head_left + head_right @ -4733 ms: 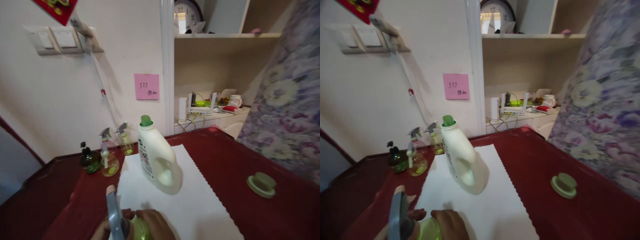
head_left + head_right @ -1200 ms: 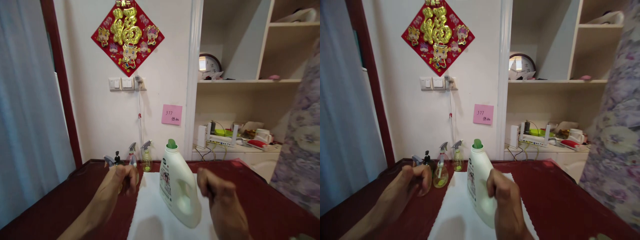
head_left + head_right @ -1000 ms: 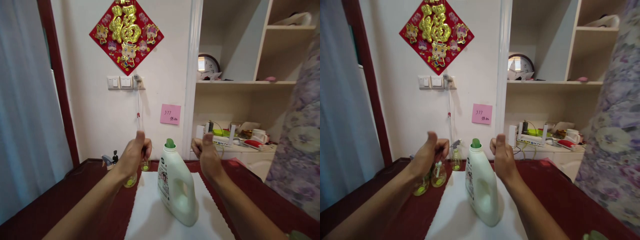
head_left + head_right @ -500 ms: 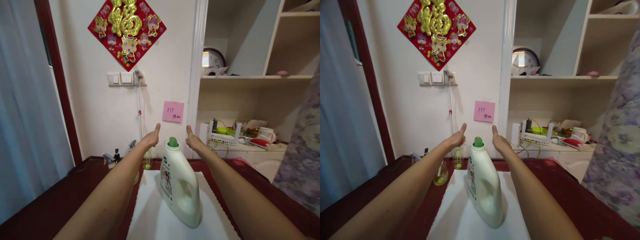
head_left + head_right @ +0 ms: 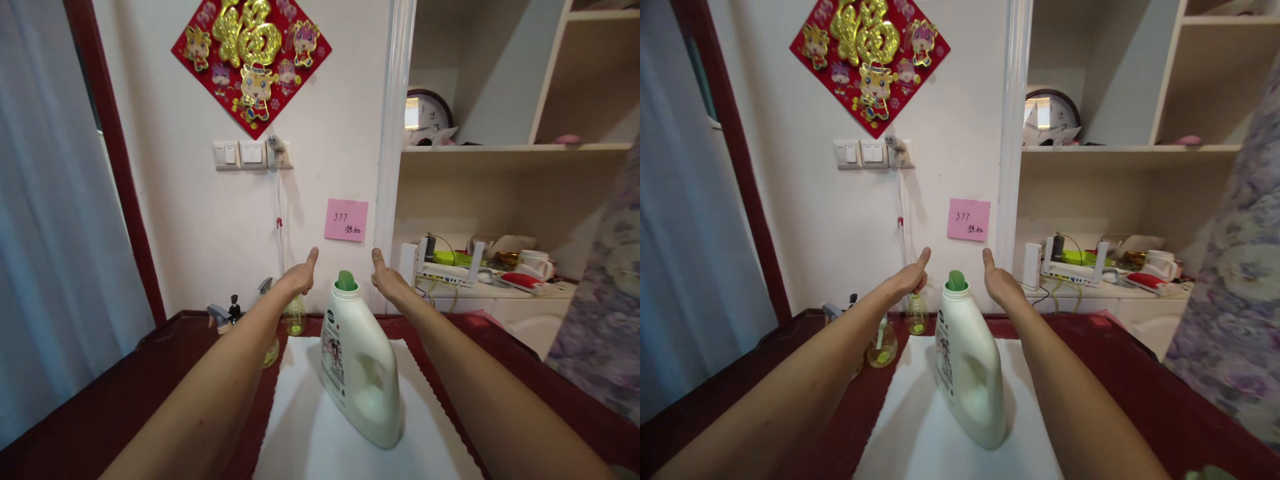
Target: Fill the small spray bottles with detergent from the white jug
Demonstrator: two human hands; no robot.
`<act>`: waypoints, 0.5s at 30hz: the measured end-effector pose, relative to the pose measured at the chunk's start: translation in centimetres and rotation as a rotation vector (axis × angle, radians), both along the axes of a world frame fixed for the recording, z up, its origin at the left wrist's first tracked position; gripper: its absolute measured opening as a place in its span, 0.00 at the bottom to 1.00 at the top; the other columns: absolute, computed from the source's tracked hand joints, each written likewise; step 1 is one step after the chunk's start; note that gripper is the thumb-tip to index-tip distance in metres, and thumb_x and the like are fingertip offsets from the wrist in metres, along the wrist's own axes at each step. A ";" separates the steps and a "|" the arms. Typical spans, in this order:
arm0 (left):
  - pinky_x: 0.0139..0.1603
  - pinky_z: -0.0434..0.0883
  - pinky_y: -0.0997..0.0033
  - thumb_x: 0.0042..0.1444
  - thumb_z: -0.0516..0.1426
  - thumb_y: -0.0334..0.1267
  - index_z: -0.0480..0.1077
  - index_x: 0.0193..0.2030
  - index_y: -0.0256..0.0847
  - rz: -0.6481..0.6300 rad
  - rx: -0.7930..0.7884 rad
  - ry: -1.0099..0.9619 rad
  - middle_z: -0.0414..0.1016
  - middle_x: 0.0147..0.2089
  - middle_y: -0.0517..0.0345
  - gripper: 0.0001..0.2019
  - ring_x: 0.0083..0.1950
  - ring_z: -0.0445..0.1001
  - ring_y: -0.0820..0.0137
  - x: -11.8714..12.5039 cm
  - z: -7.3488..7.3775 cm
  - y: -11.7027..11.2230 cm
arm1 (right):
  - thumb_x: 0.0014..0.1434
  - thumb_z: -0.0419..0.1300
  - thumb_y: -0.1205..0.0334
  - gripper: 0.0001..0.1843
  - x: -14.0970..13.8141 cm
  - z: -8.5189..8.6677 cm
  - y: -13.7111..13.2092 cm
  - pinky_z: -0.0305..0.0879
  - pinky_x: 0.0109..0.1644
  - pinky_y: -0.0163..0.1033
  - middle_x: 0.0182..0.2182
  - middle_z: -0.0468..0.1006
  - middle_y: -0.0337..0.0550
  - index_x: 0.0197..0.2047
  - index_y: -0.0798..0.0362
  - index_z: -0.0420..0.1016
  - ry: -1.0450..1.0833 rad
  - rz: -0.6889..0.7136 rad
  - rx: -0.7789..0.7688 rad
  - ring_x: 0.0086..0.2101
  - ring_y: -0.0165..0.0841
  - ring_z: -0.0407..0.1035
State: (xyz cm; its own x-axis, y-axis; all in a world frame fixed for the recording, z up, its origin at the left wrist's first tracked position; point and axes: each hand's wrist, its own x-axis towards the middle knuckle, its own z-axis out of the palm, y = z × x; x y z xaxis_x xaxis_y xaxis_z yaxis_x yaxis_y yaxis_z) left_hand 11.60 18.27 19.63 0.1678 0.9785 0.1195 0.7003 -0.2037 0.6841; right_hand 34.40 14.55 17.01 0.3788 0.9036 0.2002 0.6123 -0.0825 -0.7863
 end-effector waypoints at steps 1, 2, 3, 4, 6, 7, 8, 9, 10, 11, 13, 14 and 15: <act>0.39 0.66 0.62 0.64 0.35 0.73 0.66 0.19 0.44 -0.010 0.013 -0.006 0.64 0.17 0.62 0.40 0.25 0.68 0.66 -0.1 0.1 -0.3 | 0.68 0.48 0.31 0.32 0.1 0.1 -0.3 0.68 0.38 0.42 0.28 0.76 0.38 0.34 0.51 0.74 0.001 0.004 0.017 0.28 0.32 0.69; 0.39 0.65 0.61 0.63 0.32 0.74 0.64 0.16 0.45 -0.024 0.029 -0.016 0.63 0.15 0.60 0.42 0.25 0.68 0.64 -0.3 0.1 -0.8 | 0.68 0.44 0.29 0.35 0.3 0.1 -0.7 0.67 0.37 0.42 0.25 0.74 0.39 0.31 0.50 0.73 0.002 0.009 0.038 0.28 0.34 0.69; 0.38 0.64 0.61 0.62 0.31 0.74 0.63 0.14 0.45 -0.045 0.048 -0.031 0.64 0.15 0.57 0.43 0.25 0.68 0.63 -0.5 0.1 -1.4 | 0.67 0.39 0.28 0.38 0.4 0.1 -1.2 0.65 0.36 0.43 0.23 0.72 0.40 0.27 0.49 0.71 0.002 0.016 0.061 0.27 0.36 0.69; 0.38 0.63 0.61 0.62 0.31 0.74 0.63 0.13 0.45 -0.072 0.068 -0.052 0.66 0.15 0.55 0.43 0.26 0.68 0.63 -0.7 0.1 -2.1 | 0.66 0.35 0.27 0.40 0.6 -0.1 -1.8 0.64 0.36 0.44 0.21 0.71 0.41 0.24 0.47 0.69 0.002 0.025 0.087 0.28 0.38 0.69; 0.37 0.64 0.63 0.63 0.33 0.72 0.68 0.17 0.43 -0.141 0.109 -0.112 0.71 0.19 0.54 0.42 0.27 0.69 0.64 -1.2 -0.5 -4.2 | 0.64 0.32 0.25 0.42 0.9 -0.8 -3.4 0.63 0.37 0.45 0.20 0.70 0.43 0.21 0.46 0.67 0.005 0.050 0.142 0.29 0.41 0.69; 0.36 0.64 0.64 0.64 0.33 0.70 0.70 0.21 0.42 -0.180 0.125 -0.147 0.73 0.22 0.54 0.41 0.27 0.69 0.65 -1.7 -1.0 -5.5 | 0.64 0.32 0.25 0.42 0.9 -1.4 -4.3 0.62 0.38 0.45 0.21 0.71 0.43 0.22 0.47 0.68 0.013 0.068 0.167 0.30 0.41 0.69; 0.35 0.65 0.66 0.65 0.33 0.68 0.71 0.25 0.42 -0.220 0.134 -0.182 0.75 0.25 0.56 0.40 0.27 0.68 0.67 -2.2 -1.7 -6.9 | 0.63 0.34 0.25 0.41 0.9 -2.1 -5.3 0.63 0.39 0.45 0.22 0.72 0.43 0.24 0.47 0.70 0.025 0.092 0.187 0.31 0.42 0.69; 0.34 0.65 0.67 0.66 0.33 0.67 0.72 0.28 0.42 -0.257 0.130 -0.208 0.75 0.26 0.57 0.39 0.26 0.68 0.68 -2.7 -2.6 -8.4 | 0.62 0.37 0.25 0.39 0.8 -3.0 -6.4 0.63 0.39 0.45 0.23 0.73 0.42 0.27 0.47 0.72 0.043 0.122 0.200 0.32 0.42 0.70; 0.32 0.65 0.68 0.67 0.34 0.65 0.73 0.31 0.41 -0.289 0.114 -0.223 0.75 0.27 0.57 0.37 0.25 0.67 0.69 -3.4 -3.6 -10.0 | 0.61 0.41 0.26 0.36 0.5 -3.9 -7.5 0.64 0.40 0.45 0.26 0.76 0.42 0.31 0.47 0.74 0.066 0.156 0.205 0.33 0.42 0.71; 0.30 0.64 0.69 0.67 0.36 0.65 0.73 0.34 0.41 -0.312 0.096 -0.231 0.75 0.29 0.58 0.35 0.25 0.65 0.70 -4.1 -4.8 -11.6 | 0.60 0.46 0.27 0.34 0.3 -4.8 -8.5 0.66 0.41 0.45 0.30 0.79 0.43 0.35 0.48 0.76 0.091 0.194 0.204 0.35 0.42 0.73; 0.29 0.63 0.72 0.67 0.40 0.63 0.74 0.37 0.41 -0.379 -0.005 -0.208 0.74 0.30 0.59 0.31 0.26 0.65 0.71 -5.7 -7.4 -14.6 | 0.56 0.56 0.31 0.30 -0.4 -6.8 -10.2 0.69 0.47 0.46 0.41 0.83 0.46 0.43 0.48 0.78 0.146 0.255 0.196 0.42 0.44 0.76; 0.29 0.63 0.73 0.67 0.41 0.63 0.74 0.38 0.41 -0.388 -0.069 -0.199 0.73 0.30 0.59 0.30 0.27 0.65 0.71 -6.5 -8.8 -15.9 | 0.53 0.61 0.33 0.30 -0.7 -7.8 -10.8 0.70 0.49 0.46 0.46 0.83 0.47 0.47 0.49 0.77 0.173 0.269 0.191 0.45 0.45 0.76; 0.29 0.63 0.73 0.65 0.44 0.63 0.74 0.36 0.41 -0.396 -0.150 -0.190 0.73 0.30 0.59 0.29 0.28 0.66 0.70 -7.2 -10.1 -17.1 | 0.50 0.64 0.35 0.32 -1.0 -8.8 -11.3 0.71 0.50 0.47 0.49 0.82 0.49 0.50 0.50 0.76 0.202 0.273 0.186 0.47 0.46 0.76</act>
